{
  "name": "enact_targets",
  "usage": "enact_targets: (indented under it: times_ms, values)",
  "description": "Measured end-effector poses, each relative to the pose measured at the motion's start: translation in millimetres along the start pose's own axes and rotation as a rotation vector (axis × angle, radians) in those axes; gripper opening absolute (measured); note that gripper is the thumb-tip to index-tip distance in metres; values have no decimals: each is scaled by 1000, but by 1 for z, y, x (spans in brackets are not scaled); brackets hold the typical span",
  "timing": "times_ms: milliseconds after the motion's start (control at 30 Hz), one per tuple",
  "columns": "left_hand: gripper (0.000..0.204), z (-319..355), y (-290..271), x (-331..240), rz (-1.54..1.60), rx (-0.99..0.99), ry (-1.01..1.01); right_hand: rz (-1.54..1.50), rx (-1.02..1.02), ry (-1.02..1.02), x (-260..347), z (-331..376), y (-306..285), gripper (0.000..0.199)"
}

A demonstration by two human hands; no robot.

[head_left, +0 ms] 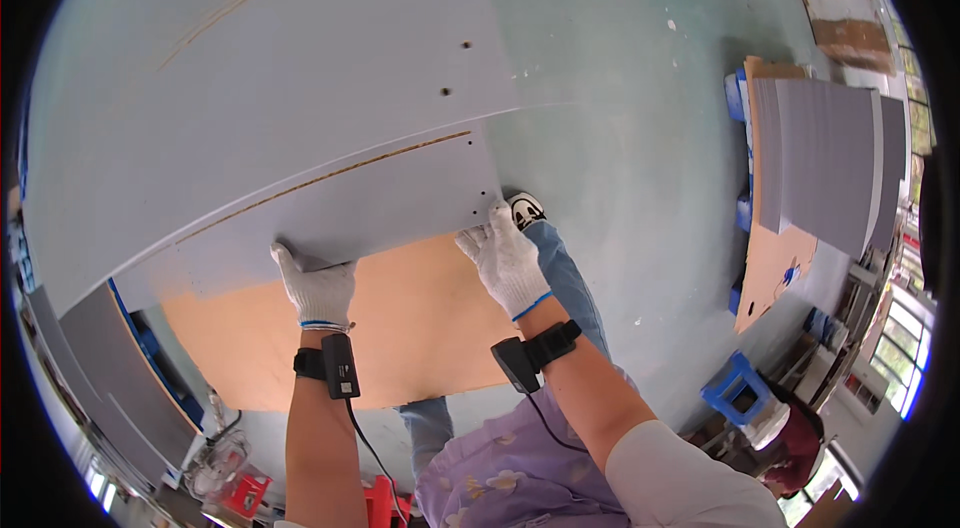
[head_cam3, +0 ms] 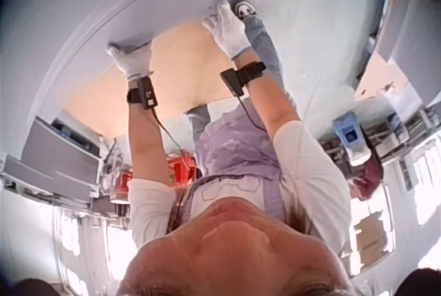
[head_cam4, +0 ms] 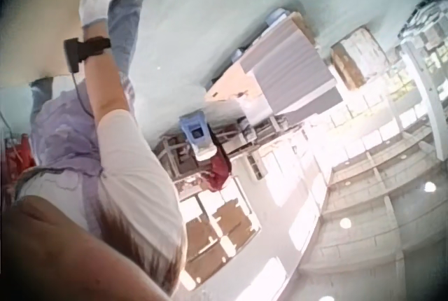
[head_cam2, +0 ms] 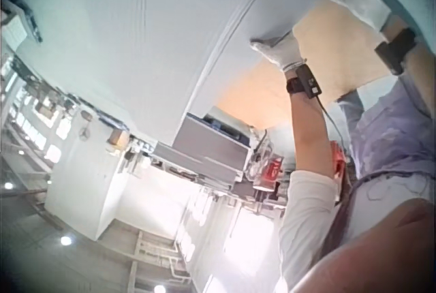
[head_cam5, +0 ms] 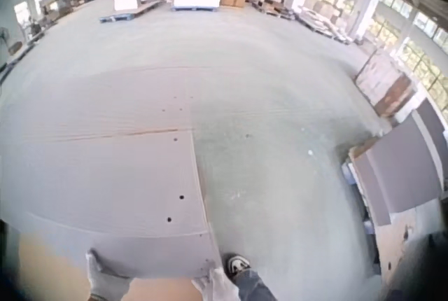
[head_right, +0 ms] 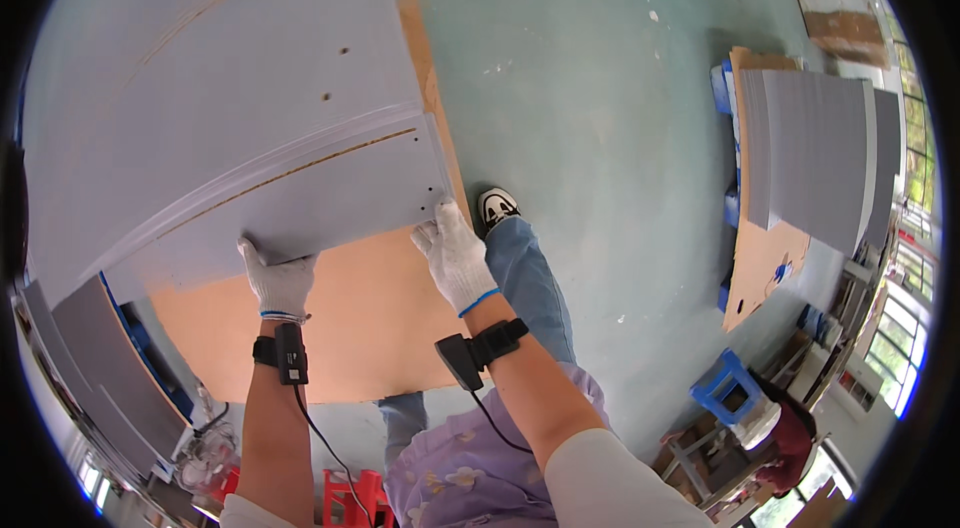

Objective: The person picks up large grey rectangular panels from a workbench and carries them to a stack on the floor. They place the panels one by one onto a growing pile, aligning them carefully. The person repeats this process multiple times, moving between the workbench and the floor stack.

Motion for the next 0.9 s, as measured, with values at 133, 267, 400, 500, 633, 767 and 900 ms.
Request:
enact_targets:
  times_ms: [133,267,400,500,633,767,900]
  values:
    - [60,11,4,9,-35,-115,-23,-29,9,-33,-7,-1,-4,66]
    - [61,12,2,6,-50,-184,12,-101,-31,25,-10,6,6,69]
    - [64,10,3,4,-84,-164,62,-67,-59,43,1,21,17,55]
    - [65,9,0,8,-83,-194,34,147,-182,342,12,8,-9,64]
    - [68,10,-5,8,-76,-270,27,617,-357,-52,80,-36,-36,31]
    - [68,11,-4,11,-7,-286,-2,1685,43,-361,61,-62,16,23]
    - [67,12,-4,11,-5,-300,11,1348,-6,-178,43,-75,4,39]
Point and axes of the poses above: each hand's wrist, its own z-axis away from the middle knuckle, its own y-axis out of the palm, x = y × z, the point moved 10 cm from there along -z, towards the middle knuckle, and after that the axes turned 13 degrees about -z, right-handed, at the moved point
